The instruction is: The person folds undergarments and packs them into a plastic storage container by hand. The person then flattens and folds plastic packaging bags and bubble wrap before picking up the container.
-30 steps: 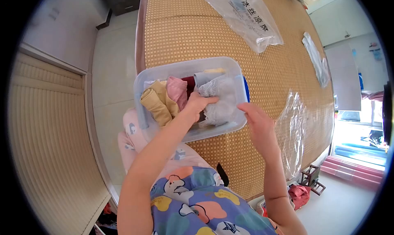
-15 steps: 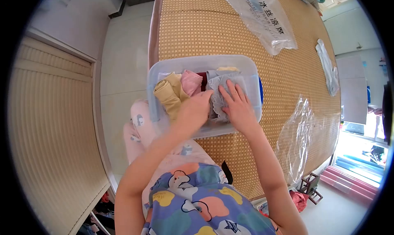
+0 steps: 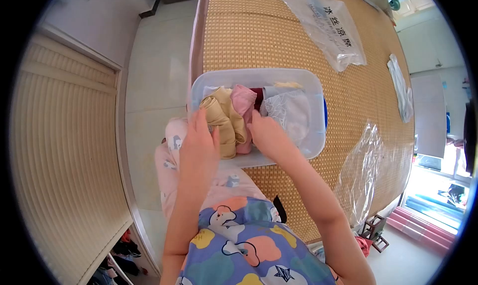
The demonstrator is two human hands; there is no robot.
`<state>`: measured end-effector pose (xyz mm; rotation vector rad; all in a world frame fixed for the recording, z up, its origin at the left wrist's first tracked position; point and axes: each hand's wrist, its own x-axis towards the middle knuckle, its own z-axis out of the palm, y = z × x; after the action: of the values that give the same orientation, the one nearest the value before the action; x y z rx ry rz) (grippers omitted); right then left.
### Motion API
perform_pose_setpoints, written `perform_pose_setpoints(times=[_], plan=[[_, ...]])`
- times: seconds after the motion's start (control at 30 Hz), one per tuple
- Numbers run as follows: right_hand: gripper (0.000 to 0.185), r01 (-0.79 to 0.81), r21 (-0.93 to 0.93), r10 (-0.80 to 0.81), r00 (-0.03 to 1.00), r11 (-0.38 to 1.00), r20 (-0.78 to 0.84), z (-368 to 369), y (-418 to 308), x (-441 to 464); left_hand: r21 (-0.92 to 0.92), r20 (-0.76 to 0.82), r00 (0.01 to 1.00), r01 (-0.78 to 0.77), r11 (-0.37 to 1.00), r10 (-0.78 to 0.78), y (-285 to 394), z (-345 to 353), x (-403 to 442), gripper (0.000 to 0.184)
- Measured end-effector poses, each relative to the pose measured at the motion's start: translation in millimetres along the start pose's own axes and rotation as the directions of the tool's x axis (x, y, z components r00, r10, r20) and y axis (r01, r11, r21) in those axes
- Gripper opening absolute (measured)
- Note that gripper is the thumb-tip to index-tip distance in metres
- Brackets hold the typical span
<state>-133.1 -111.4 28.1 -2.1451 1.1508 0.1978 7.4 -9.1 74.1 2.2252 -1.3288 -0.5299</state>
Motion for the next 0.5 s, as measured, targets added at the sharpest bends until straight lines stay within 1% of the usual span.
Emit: perform_pose_setpoints(times=[0.07, 0.1, 0.17, 0.2, 0.27, 0.33, 0.37, 0.43, 0.47, 0.5], plan=[[0.049, -0.049, 0.063, 0.050, 0.999, 0.997, -0.012, 4.8, -5.9, 9.8, 0.028, 0.239, 0.965, 0.103, 0.994, -0.107, -1.6, -3.4, -4.5, 0.041], [0.053, -0.067, 0.095, 0.069, 0.998, 0.993, -0.016, 7.7, -8.9, 13.7, 0.046, 0.199, 0.976, 0.075, 0.996, -0.082, -7.5, 7.8, -4.6, 0.044], [0.058, 0.014, 0.143, 0.001, 0.995, 0.990, -0.103, 26.7, 0.7, 23.6, 0.089, 0.109, 0.994, 0.021, 0.996, -0.031, -22.6, 46.8, 2.0, 0.050], [0.061, 0.051, 0.165, -0.026, 0.989, 0.985, -0.145, 33.1, 4.5, 24.7, 0.081, 0.118, 0.993, -0.035, 0.996, 0.025, -19.3, 54.8, 4.8, 0.052], [0.056, 0.073, 0.179, -0.043, 0.985, 0.981, -0.165, 30.2, 7.1, 18.3, 0.062, 0.134, 0.981, -0.151, 0.987, 0.142, -9.2, 66.5, 11.9, 0.058], [0.053, 0.063, 0.198, -0.023, 0.979, 0.978, -0.201, 29.4, 5.2, 10.9, 0.025, 0.236, 0.963, -0.142, 0.990, 0.132, -6.2, 67.0, 10.4, 0.061], [0.052, 0.046, 0.213, -0.009, 0.985, 0.976, -0.172, 27.1, 2.5, 7.5, 0.008, 0.288, 0.948, -0.142, 0.990, 0.134, -5.4, 67.0, 10.6, 0.062], [0.052, 0.008, 0.246, 0.023, 0.992, 0.969, -0.121, 18.7, -4.4, 3.0, -0.016, 0.123, 0.974, -0.190, 0.982, 0.191, -12.9, 74.0, 9.6, 0.063], [0.055, -0.003, 0.268, 0.034, 0.994, 0.963, -0.108, 17.0, -6.4, 3.2, -0.027, 0.045, 0.975, -0.218, 0.976, 0.219, -16.5, 76.9, 8.0, 0.064], [0.058, -0.014, 0.290, 0.043, 0.995, 0.957, -0.094, 15.9, -9.0, 5.3, -0.053, 0.004, 0.988, -0.151, 0.987, 0.151, -17.3, 76.7, 8.5, 0.065]])
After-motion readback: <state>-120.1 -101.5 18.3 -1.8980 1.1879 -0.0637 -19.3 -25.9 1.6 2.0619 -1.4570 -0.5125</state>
